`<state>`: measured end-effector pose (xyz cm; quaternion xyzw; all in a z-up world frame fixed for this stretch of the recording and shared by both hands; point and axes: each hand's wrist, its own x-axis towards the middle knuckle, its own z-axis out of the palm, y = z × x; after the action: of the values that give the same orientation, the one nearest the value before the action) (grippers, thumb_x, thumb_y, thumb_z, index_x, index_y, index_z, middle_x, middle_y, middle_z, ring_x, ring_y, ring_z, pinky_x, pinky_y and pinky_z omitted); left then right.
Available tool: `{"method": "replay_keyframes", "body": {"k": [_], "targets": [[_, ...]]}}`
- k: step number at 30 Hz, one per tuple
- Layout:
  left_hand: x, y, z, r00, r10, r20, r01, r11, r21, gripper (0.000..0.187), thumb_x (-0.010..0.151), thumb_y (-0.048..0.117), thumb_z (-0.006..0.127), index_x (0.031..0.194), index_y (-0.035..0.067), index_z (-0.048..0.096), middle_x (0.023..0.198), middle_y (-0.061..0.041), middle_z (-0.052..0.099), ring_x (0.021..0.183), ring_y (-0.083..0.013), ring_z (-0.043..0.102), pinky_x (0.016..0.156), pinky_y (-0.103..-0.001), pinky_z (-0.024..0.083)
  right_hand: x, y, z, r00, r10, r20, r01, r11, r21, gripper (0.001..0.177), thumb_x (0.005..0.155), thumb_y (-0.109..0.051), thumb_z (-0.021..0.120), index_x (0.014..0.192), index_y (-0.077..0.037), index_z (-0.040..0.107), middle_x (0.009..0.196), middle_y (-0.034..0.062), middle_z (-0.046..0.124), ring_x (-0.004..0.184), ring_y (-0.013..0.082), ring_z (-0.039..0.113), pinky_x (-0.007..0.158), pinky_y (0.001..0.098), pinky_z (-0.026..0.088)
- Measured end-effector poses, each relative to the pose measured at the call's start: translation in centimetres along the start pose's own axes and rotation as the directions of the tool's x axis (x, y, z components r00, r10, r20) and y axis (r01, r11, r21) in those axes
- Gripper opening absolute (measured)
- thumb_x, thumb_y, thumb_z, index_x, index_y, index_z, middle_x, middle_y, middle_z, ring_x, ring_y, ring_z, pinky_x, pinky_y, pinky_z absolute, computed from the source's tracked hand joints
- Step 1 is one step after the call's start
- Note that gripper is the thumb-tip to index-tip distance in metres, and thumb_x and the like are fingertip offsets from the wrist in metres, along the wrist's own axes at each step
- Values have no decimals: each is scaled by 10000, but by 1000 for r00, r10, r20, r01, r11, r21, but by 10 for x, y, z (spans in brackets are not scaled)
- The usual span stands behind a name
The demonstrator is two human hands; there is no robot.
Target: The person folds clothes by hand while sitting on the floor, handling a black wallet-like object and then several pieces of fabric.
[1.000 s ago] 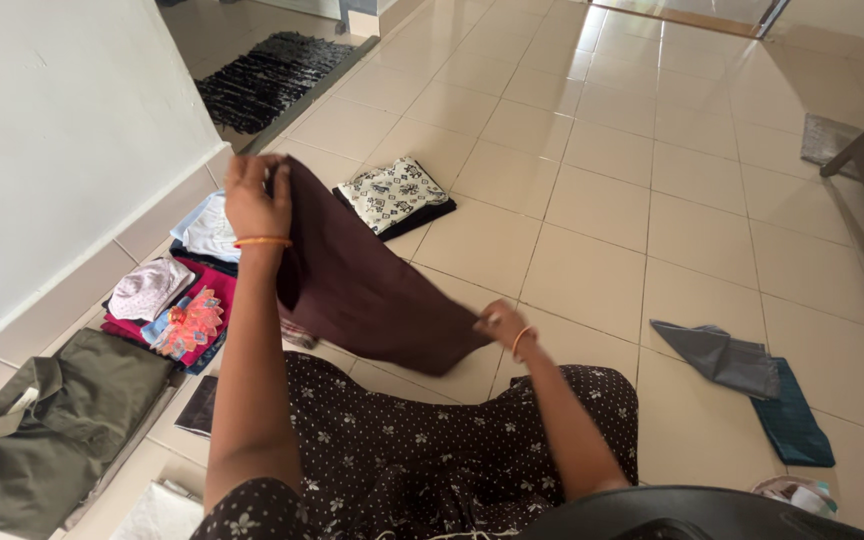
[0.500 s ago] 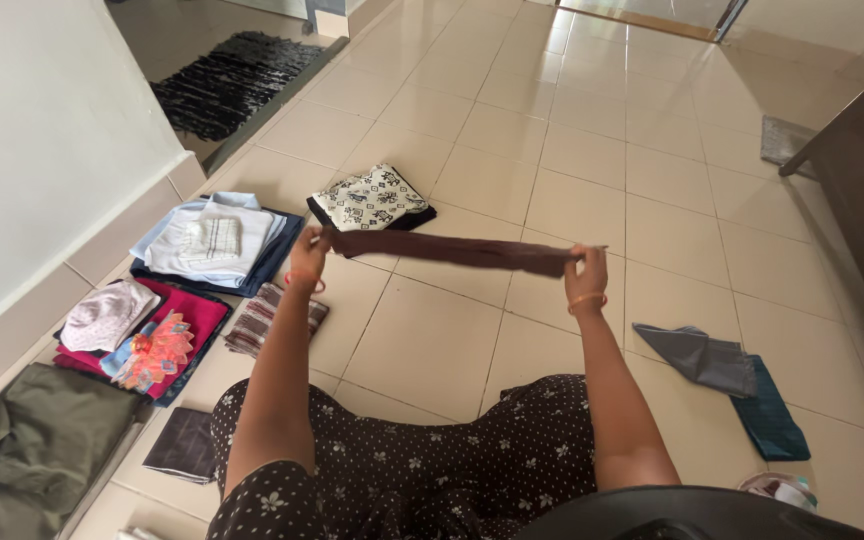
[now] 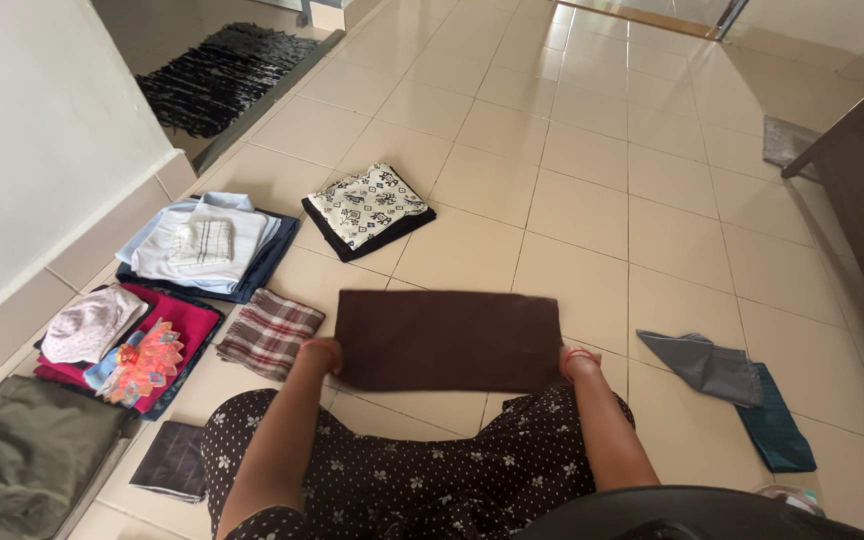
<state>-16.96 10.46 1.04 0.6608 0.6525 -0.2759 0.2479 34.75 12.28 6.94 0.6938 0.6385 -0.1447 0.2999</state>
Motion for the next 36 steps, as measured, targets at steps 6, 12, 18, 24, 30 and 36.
{"method": "replay_keyframes", "body": {"k": [6,12,18,24,30,36], "targets": [[29,45,1,789,74,-610,-39,997,70,270,1011,236,489,1203,208,676,1338,-34,616,1261,-250,595,1082,-503,447,23,-35,-6,854,-58,-518,175,968,180,427,961,-257,625,1384,-243,569,1485,37,546,1400,275,481,1179,467,355],[64,119,-11,647,139,-750,-354,926,-134,516,1016,441,442,1493,244,427,1634,-24,319,1524,-264,244,1191,-547,234,60,-158,-8,641,-394,-659,503,864,-26,625,929,-381,651,1462,-114,463,1560,129,401,1447,290,356,1143,479,314],[92,129,-17,867,-16,-498,-174,927,-333,621,1057,503,275,1640,351,124,1737,35,24,1601,-215,-14,1262,-555,28,75,-251,6,585,-429,-688,573,819,-23,698,1036,-454,467,1600,-92,272,1678,140,211,1545,293,194,1235,491,160],[102,80,-6,870,-35,-492,-45,988,-149,695,1019,663,225,1635,398,44,1732,18,-65,1591,-210,-50,1253,-521,-29,96,-226,10,776,-375,-508,459,887,46,812,1025,-628,263,1645,-152,43,1729,69,14,1591,228,8,1272,453,16],[107,44,-2,818,-77,-570,-15,988,-154,687,1005,673,237,1625,415,94,1729,54,-13,1586,-192,-8,1260,-489,-17,116,-177,-1,851,-230,-473,287,956,53,790,1012,-679,183,1656,-266,-17,1735,44,-37,1590,254,-35,1251,525,-16],[108,43,1,799,-110,-592,16,987,-162,704,991,686,269,1621,418,105,1726,69,26,1578,-183,47,1263,-476,7,125,-119,-12,889,9,-457,97,973,209,832,980,-743,165,1645,-299,-66,1722,51,-83,1583,255,-78,1245,505,-46]]}}
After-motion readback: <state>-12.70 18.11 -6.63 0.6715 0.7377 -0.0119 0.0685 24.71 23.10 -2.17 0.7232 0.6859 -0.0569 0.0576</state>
